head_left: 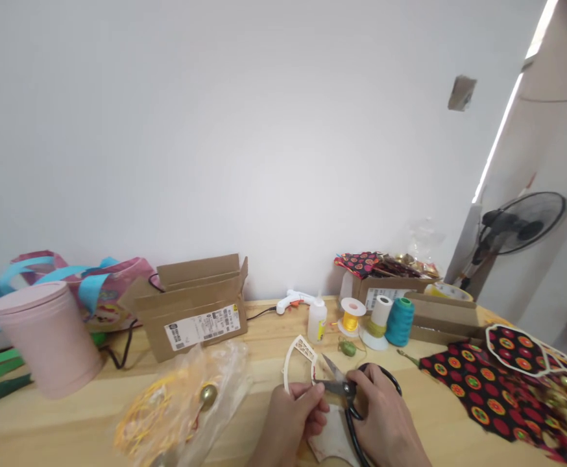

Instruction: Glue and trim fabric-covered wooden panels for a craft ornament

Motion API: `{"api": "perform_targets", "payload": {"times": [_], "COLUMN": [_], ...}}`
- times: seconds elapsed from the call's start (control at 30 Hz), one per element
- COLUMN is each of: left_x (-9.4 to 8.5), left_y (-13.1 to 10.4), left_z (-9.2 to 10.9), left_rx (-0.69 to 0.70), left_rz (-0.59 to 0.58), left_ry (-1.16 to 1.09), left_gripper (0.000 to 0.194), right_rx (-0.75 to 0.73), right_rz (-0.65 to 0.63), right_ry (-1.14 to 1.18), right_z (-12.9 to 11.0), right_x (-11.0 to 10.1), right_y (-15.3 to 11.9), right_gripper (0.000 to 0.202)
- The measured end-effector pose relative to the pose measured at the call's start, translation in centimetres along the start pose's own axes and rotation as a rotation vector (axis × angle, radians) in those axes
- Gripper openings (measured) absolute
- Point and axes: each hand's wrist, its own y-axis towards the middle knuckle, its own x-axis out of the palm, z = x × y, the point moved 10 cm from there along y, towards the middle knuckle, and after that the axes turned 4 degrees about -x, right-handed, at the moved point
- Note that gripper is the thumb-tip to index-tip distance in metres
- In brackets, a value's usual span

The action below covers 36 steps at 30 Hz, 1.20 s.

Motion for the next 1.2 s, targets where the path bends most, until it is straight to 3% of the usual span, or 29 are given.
{"api": "perform_targets", "payload": {"times": [0.13,0.37,0.53,1.2], "left_x": [0.7,-1.4,-1.4,-0.5], "left_y": [-0.4,-0.1,-0.5,-0.9], "left_z": [-1.5,0.0,0.7,0.6], "left_rx": [-0.087,-0.034,-0.003,-0.035], "left_rz": [-0.052,0.038,0.027,-0.004], "left_ry": [0.023,-0.111,-0.116,-0.055], "left_gripper": [0.035,0.031,0.028,0.024], "right_rx": [0.145,-0.066,-0.134,-0.084], "right_rz": [0.014,0.068,0.057,-0.036], "right_ry": [-0.048,0.04,0.031,0.071], "right_z": [1.7,-0.2,-0.9,-0.9], "right_x": [-0.4,-0.1,0.3,0.4], "right_y": [0.2,-0.2,-0.3,-0.2], "right_gripper": [0.028,0.029,0.03,0.028]}}
